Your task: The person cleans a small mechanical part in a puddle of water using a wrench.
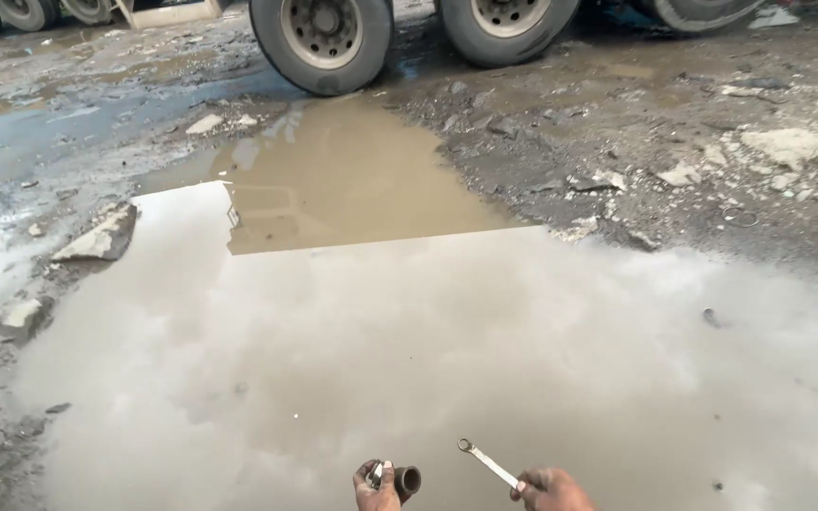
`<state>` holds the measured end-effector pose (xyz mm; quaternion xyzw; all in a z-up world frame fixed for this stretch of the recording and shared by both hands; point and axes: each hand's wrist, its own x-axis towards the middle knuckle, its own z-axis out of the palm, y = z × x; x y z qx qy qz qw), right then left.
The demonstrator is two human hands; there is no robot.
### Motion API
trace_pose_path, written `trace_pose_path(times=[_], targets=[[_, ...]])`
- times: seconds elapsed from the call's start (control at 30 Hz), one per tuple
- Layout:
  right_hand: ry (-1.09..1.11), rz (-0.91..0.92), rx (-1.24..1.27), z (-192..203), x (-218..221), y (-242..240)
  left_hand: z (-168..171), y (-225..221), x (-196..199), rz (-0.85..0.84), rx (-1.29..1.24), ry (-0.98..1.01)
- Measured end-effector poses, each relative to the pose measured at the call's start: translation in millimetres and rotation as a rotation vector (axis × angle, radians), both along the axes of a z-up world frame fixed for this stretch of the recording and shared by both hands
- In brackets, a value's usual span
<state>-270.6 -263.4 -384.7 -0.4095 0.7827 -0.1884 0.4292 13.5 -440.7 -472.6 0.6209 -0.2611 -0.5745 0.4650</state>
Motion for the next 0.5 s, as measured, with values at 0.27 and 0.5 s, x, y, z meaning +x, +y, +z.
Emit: trace_pose_path(times=[0.27,0.5], targets=[[0.193,0.089,0.104,-46,15,-63,-90,-27,3,-0.075,-0.027,-0.318],[0.161,0.079,0.121,-207,-17,-54,-189,-64,52,0.024,-0.122,-0.747]])
